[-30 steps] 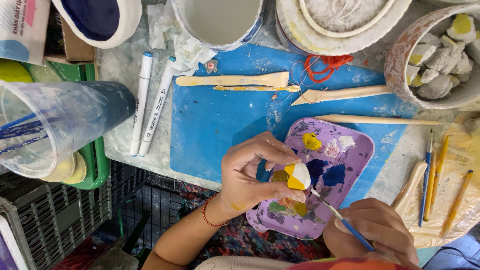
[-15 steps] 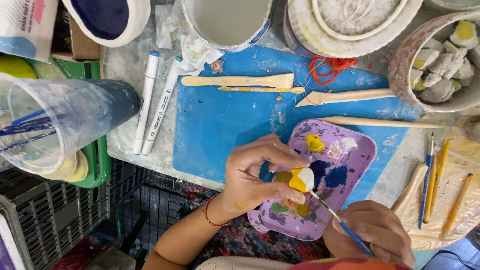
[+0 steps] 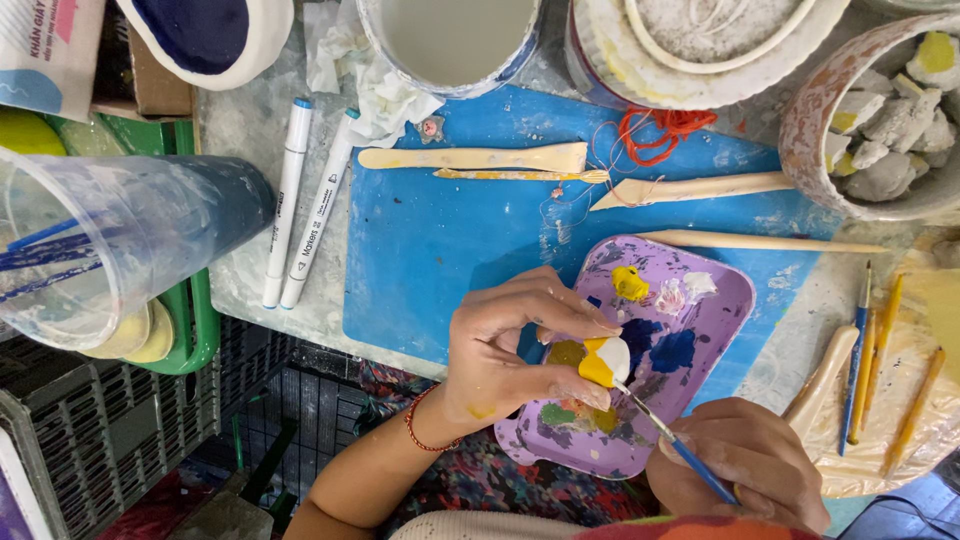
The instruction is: The person paints a small yellow and white ceramic object using a brush and blue glaze from a purple palette.
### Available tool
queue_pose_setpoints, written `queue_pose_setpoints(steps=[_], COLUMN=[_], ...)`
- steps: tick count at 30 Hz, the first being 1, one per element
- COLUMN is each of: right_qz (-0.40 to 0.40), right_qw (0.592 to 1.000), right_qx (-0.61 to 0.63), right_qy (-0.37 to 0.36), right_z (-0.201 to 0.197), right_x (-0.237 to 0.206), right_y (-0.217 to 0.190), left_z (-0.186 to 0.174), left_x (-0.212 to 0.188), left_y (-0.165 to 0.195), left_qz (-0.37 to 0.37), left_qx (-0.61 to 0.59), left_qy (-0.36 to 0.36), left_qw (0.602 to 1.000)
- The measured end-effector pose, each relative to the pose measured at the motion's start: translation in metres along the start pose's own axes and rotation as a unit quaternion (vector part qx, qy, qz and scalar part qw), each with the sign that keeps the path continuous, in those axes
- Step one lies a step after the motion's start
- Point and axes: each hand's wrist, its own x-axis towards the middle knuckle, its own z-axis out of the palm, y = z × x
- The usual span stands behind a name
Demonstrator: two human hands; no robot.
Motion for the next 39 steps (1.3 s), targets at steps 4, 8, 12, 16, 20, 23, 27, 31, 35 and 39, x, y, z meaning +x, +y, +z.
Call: queue_pose_setpoints(steps=[4, 8, 12, 16, 20, 23, 27, 31, 35, 39], right_qz=[0.001, 0.003, 0.012, 0.037, 0.031, 0.009, -0.008, -0.015, -0.02, -0.004], right_qw=[1.0, 0.997, 1.0, 0.997, 0.999, 0.999, 0.996, 0.994, 0.993, 0.997], right_qx=[0.011, 0.035, -0.01, -0.059, 0.026, 0.039, 0.038, 0.049, 0.068, 0.024], right_qy=[-0.024, -0.062, -0.024, 0.019, -0.013, -0.027, -0.08, -0.096, -0.097, -0.068], right_z=[-0.005, -0.009, 0.0, 0.003, -0.002, -0.006, -0.014, -0.017, -0.016, -0.013], right_x=[0.009, 0.018, 0.013, 0.011, 0.014, 0.013, 0.008, 0.01, 0.013, 0.003], right_y=[-0.001, -0.003, -0.008, -0.015, -0.012, -0.005, 0.002, 0.005, 0.004, 0.001], left_z=[0.001, 0.001, 0.001, 0.001, 0.0, 0.0, 0.0, -0.001, 0.0, 0.001], left_x=[-0.001, 0.0, -0.001, -0.001, -0.002, -0.002, -0.002, -0.001, -0.002, -0.003], left_y=[0.0, 0.0, -0.001, -0.003, -0.002, -0.002, -0.002, -0.001, -0.002, -0.003], left_qz=[-0.001, 0.004, 0.002, 0.001, -0.002, -0.005, -0.005, -0.003, -0.002, 0.002], left_qx=[-0.004, -0.003, -0.007, -0.016, -0.015, -0.017, -0.018, -0.015, -0.013, -0.01], left_qy=[0.001, 0.003, 0.003, 0.005, 0.005, 0.005, 0.007, 0.005, 0.005, 0.006], left_qw=[1.0, 1.0, 1.0, 1.0, 1.0, 1.0, 1.0, 1.0, 1.0, 1.0])
